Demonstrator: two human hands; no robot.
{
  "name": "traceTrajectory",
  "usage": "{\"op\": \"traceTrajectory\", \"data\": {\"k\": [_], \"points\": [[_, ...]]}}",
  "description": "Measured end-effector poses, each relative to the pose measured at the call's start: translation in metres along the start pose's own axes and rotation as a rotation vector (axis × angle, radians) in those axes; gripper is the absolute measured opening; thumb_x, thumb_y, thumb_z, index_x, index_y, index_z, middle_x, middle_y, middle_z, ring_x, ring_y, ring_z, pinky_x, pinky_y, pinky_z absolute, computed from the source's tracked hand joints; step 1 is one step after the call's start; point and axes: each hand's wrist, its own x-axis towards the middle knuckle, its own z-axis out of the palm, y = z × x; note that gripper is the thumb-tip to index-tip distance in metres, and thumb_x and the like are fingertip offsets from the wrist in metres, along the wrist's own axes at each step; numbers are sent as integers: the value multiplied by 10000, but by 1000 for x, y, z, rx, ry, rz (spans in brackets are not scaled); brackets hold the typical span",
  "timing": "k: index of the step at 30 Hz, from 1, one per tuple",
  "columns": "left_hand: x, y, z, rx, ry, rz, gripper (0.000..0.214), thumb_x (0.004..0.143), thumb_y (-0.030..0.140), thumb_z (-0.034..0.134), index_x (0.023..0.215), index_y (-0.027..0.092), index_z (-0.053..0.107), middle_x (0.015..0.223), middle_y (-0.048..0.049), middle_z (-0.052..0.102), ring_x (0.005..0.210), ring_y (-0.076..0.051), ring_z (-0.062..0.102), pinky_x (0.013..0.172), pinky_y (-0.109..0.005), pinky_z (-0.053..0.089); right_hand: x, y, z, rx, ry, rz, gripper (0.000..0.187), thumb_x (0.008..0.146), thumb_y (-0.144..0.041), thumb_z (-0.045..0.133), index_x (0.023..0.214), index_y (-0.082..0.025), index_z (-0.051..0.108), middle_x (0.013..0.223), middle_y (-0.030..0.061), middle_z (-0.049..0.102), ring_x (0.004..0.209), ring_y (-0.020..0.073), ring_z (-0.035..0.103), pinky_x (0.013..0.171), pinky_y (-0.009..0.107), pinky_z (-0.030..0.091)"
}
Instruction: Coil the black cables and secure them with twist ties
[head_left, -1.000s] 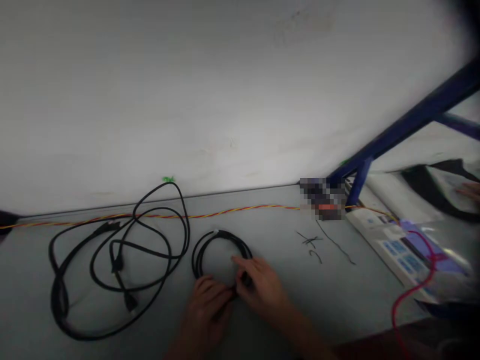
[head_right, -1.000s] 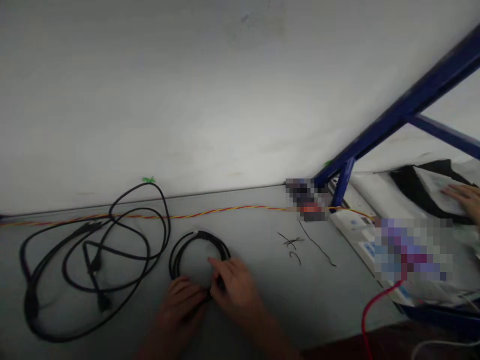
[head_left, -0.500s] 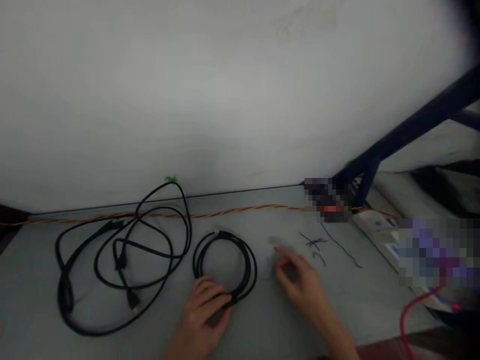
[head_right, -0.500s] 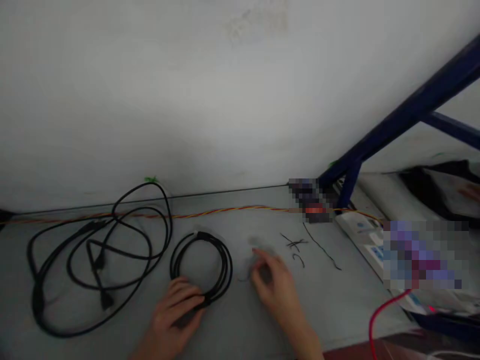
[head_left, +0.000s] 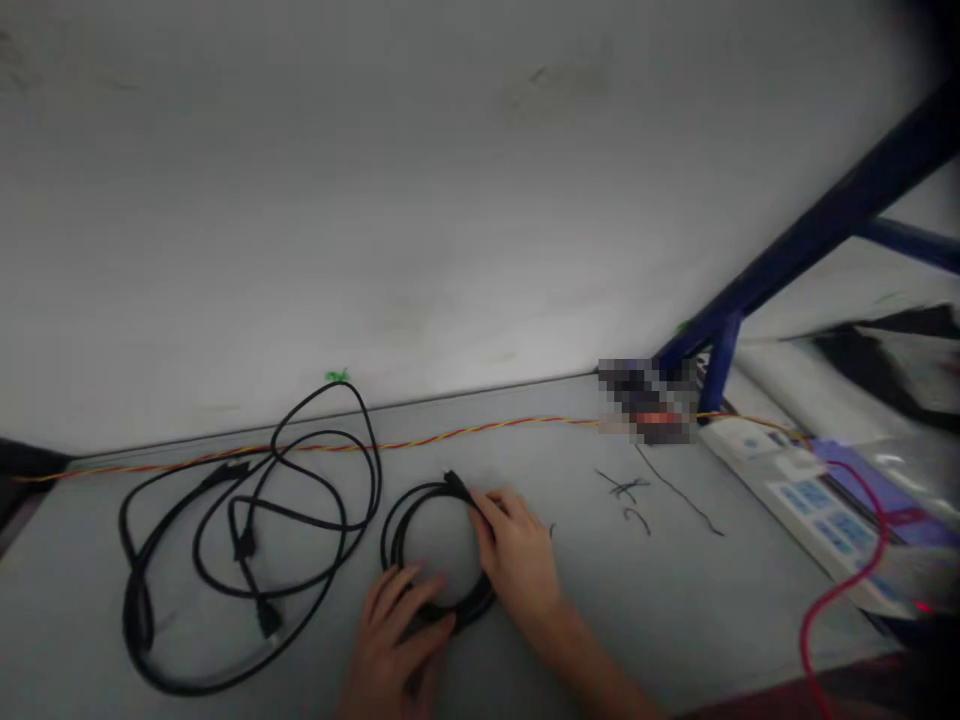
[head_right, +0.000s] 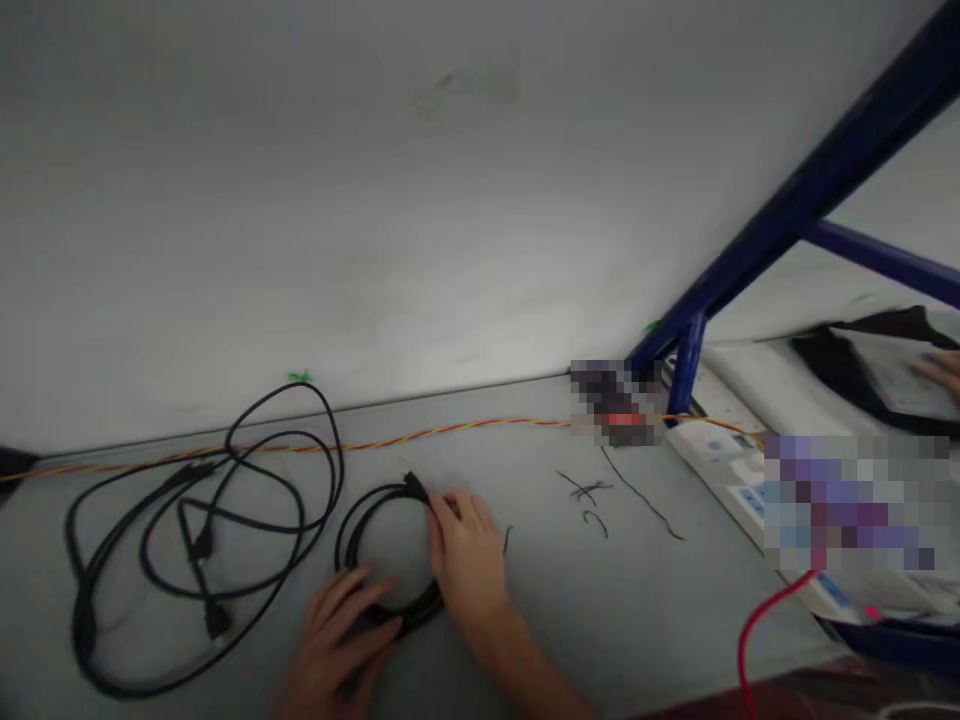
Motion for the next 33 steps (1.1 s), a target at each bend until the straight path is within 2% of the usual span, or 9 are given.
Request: {"op": "traceTrajectory", "data": {"k": [4, 6, 11, 13, 15, 17, 22, 28, 33], "points": [[-20, -15, -15, 104, 121, -157, 351, 978, 139, 623, 1104, 370, 855, 987, -53, 727, 911, -201, 740, 768, -309, 652, -8, 7, -4, 70, 2, 4, 358, 1050, -150, 489, 1283, -243, 744, 1036, 79, 733, 866, 220, 730, 785, 338, 602], [-29, -19, -19, 148, 140, -231, 320, 998, 196, 621, 1165, 357, 840, 904, -32, 698, 787, -177, 723, 695, -273, 637, -16, 5, -5, 77, -6, 28, 331, 1048, -165, 497, 1258, -249, 739, 999, 77, 719, 789, 219, 724, 691, 327, 581], [-40, 1, 1, 283, 170, -438, 536, 1038, 180, 473, 1556, 232, 599, 1115, -105, 738, 934, -233, 762, 789, -354, 666, -40, -12, 5, 53, 24, 103, 290, 1069, -190, 481, 1238, -242, 710, 950, 97, 702, 683, 233, 709, 583, 333, 524], [-36, 11, 13, 296, 185, -480, 558, 1065, 223, 441, 1616, 179, 517, 1176, -150, 720, 1010, -269, 746, 822, -401, 664, -48, -15, 10, 41, 44, 122, 288, 1091, -217, 453, 1237, -230, 701, 974, 115, 711, 703, 250, 726, 593, 349, 537], [-28, 15, 23, 326, 203, -517, 551, 1087, 329, 494, 1604, 140, 515, 1173, -174, 702, 1041, -302, 720, 841, -439, 657, -54, -14, 11, 32, 49, 124, 291, 1110, -266, 444, 1238, -222, 701, 993, 126, 718, 740, 269, 745, 615, 364, 560], [-18, 11, 29, 382, 243, -526, 548, 1080, 392, 555, 1562, 132, 553, 1134, -172, 689, 1025, -313, 700, 850, -456, 643, -57, -11, 10, 31, 52, 112, 310, 1122, -314, 437, 1238, -220, 708, 1033, 138, 728, 795, 285, 762, 659, 380, 589], [-6, -4, 32, 424, 255, -452, 443, 1079, 254, 483, 1484, 119, 601, 1118, -164, 695, 1013, -294, 692, 870, -434, 619, -56, -9, 6, 64, 21, 104, 341, 1135, -345, 413, 1268, -230, 705, 1073, 133, 719, 841, 280, 762, 709, 389, 613], [-8, -9, 21, 436, 192, -386, 409, 1053, 234, 468, 1418, 156, 635, 1112, -132, 718, 991, -269, 725, 861, -392, 629, -38, -21, 19, -62, 40, 104, 368, 1128, -302, 436, 1417, -220, 649, 1077, 151, 709, 802, 253, 748, 529, 299, 519], [1, -16, 14, 413, 163, -352, 464, 1022, 238, 495, 1465, 144, 596, 1134, -143, 727, 1019, -295, 720, 885, -422, 620, -25, -20, 28, -98, 126, 60, 331, 1117, -251, 448, 1352, -239, 680, 1049, 122, 730, 703, 202, 731, 459, 254, 445]]}}
